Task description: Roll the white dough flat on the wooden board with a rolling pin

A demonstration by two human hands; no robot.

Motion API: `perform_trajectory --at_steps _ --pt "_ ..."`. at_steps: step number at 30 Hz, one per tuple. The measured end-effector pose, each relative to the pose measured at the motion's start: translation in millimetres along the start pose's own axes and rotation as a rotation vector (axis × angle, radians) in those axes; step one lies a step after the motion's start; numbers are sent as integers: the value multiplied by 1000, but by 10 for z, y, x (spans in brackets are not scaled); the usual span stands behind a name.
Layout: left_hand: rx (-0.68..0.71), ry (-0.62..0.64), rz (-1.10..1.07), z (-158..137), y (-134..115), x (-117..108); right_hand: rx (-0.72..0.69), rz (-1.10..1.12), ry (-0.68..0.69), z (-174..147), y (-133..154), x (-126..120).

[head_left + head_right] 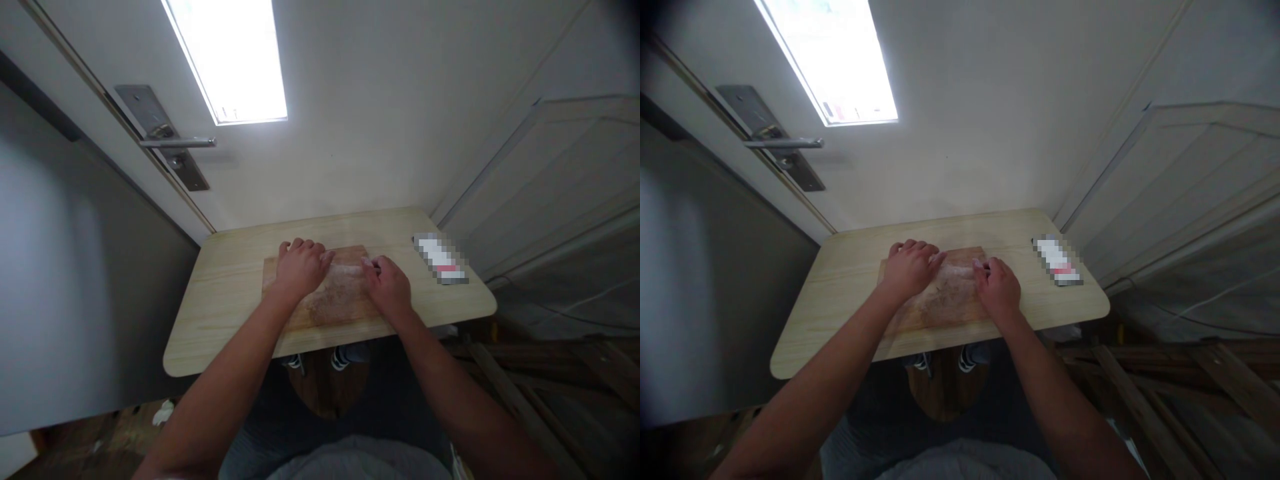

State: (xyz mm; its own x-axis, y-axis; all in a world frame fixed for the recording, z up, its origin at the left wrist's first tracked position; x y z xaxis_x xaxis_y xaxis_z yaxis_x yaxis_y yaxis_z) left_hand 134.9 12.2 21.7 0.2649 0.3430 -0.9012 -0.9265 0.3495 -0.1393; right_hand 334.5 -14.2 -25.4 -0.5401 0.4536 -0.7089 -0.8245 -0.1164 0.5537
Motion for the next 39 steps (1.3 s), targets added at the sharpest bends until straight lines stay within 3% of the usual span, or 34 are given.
perform_trajectory --at_steps 10,19,24,31,39 --pt "62 139 55 -56 25 129 -106 4 -29 -112 -25 -40" --pt "16 374 61 231 154 342 -128 -200 7 105 -41 92" --pt "1 280 67 177 105 306 -170 -147 35 101 -66 114" --pt "22 85 37 -117 -39 150 -210 24 -32 -222 -114 37" --pt "32 135 0 -292 -21 148 -226 85 -76 -441 1 -105"
Point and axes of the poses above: each hand's wrist, its own z-axis towards the middle knuckle, its own x-axis out of the palm, y = z × x, the point moved 4 cm from there along z, towards the middle knuckle, and after that the axes turned 4 degrees about -y, right-handed, at the moved point
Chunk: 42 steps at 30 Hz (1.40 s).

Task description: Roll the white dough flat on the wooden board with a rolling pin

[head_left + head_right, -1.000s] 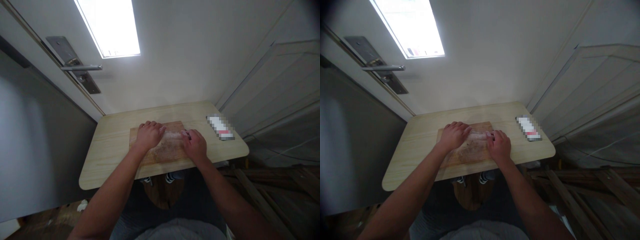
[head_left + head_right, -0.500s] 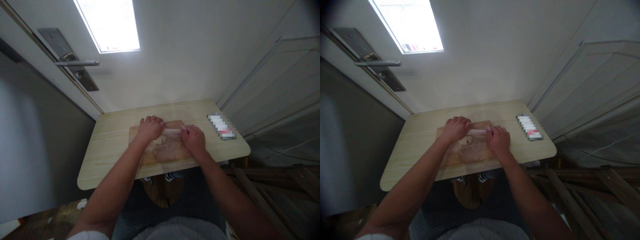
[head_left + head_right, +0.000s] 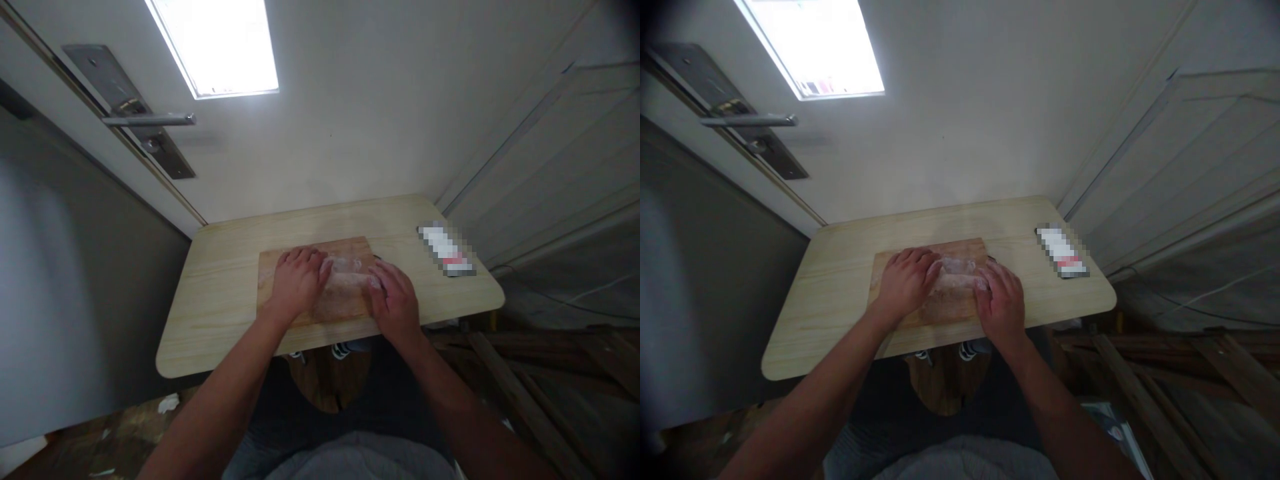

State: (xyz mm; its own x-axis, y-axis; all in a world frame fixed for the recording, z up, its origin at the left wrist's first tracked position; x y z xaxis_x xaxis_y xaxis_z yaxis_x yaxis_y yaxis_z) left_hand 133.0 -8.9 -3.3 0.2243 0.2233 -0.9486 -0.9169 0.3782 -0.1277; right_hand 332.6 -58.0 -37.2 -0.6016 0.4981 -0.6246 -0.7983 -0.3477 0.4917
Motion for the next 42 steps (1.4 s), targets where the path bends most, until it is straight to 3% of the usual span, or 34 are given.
perform_trajectory --at_steps 13,20,23,27,30,34,42 --pt "-25 184 80 375 105 194 -8 -88 48 287 -180 143" --pt "-61 182 80 362 65 139 -5 -84 68 381 -190 160" --pt "-52 170 50 331 55 91 33 -52 153 352 -178 111" --pt "-33 201 -27 374 102 60 146 -124 366 390 -227 101" --pt "-103 214 -77 434 200 23 188 -197 409 475 -249 106" --pt "-189 160 -133 418 288 -110 179 -210 375 497 -190 100" --pt "-237 -89 62 160 139 -241 174 -342 338 366 -94 182"
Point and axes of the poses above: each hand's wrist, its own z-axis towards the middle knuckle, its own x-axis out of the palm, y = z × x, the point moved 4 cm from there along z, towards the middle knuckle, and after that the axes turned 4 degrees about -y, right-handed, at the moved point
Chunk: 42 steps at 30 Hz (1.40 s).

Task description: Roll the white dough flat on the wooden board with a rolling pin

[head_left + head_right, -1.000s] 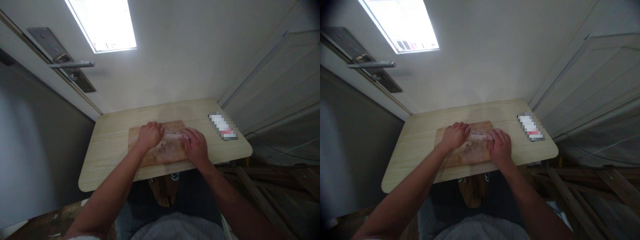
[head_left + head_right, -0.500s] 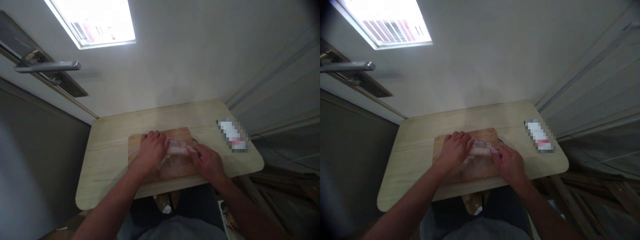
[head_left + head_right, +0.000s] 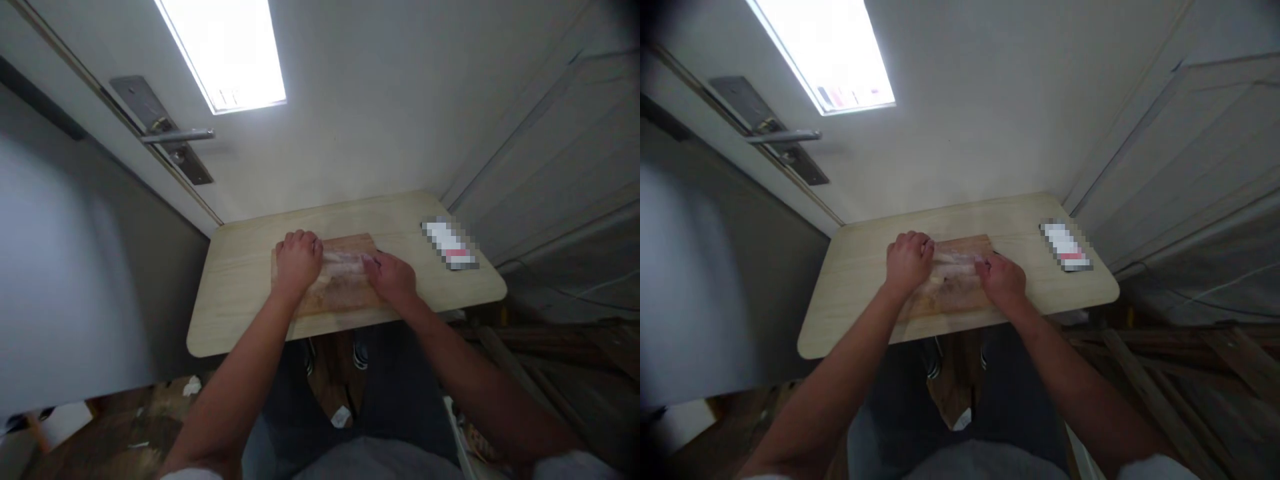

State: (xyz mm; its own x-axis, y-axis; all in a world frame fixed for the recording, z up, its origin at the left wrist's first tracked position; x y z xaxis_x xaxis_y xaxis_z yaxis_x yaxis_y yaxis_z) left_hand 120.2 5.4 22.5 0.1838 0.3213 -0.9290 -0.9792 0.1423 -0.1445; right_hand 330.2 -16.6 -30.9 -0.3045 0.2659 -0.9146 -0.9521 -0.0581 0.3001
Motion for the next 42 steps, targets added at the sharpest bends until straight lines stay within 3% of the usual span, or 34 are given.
perform_trajectory --at_steps 7,16,24,34,42 --pt "-25 70 54 -107 -17 -34 17 -66 88 30 158 -103" --pt "-1 144 15 -65 63 165 -19 -116 66 30 96 -8" --pt "32 119 -23 -116 75 290 -119 -96 -30 -43 27 136" --pt "10 66 -76 -247 84 246 -148 -66 -82 -182 54 52" --pt "-18 -18 -62 -77 57 119 -87 -21 -144 121 94 -54"
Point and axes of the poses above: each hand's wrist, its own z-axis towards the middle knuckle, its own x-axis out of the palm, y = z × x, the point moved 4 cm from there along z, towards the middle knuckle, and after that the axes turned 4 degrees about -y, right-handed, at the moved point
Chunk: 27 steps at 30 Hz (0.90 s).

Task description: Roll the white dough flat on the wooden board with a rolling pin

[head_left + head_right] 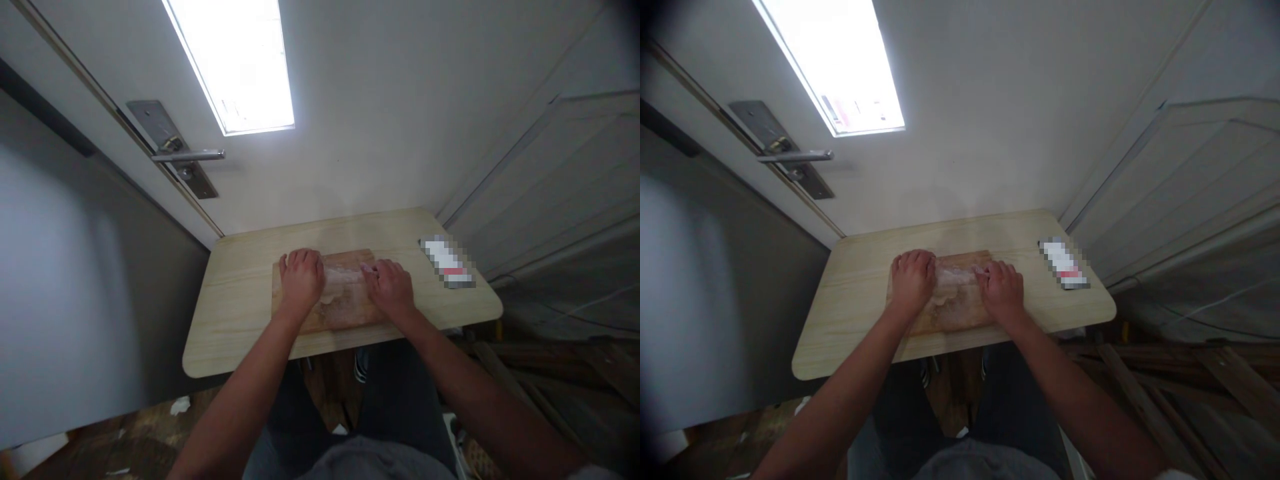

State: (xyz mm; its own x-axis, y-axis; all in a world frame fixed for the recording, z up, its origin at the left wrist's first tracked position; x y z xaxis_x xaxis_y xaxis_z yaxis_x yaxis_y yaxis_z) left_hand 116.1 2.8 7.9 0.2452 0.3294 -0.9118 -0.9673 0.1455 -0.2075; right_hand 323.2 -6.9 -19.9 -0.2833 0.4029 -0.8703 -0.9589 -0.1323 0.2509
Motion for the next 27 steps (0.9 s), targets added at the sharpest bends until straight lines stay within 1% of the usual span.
perform_trajectory --at_steps 2,4,7,10,13,17,20,24,27 --pt "0 34 44 63 -8 27 0 -15 21 78 14 30" --pt "33 72 59 98 -10 71 -4 -36 33 117 17 60" --pt "100 121 51 92 -3 143 -28 -82 39 111 3 104" --pt "100 151 65 56 13 198 -58 -123 36 70 -19 149" --pt "75 142 83 37 3 216 -74 -132 36 31 -35 195" --pt "75 113 94 45 -36 199 -67 -142 37 -4 -48 237" --pt "71 117 97 44 -46 189 -67 -138 46 -17 -52 251" --pt "80 127 85 34 -41 191 -54 -85 34 -37 -50 231" --pt "87 105 69 56 -39 158 -20 -23 5 -34 -40 174"
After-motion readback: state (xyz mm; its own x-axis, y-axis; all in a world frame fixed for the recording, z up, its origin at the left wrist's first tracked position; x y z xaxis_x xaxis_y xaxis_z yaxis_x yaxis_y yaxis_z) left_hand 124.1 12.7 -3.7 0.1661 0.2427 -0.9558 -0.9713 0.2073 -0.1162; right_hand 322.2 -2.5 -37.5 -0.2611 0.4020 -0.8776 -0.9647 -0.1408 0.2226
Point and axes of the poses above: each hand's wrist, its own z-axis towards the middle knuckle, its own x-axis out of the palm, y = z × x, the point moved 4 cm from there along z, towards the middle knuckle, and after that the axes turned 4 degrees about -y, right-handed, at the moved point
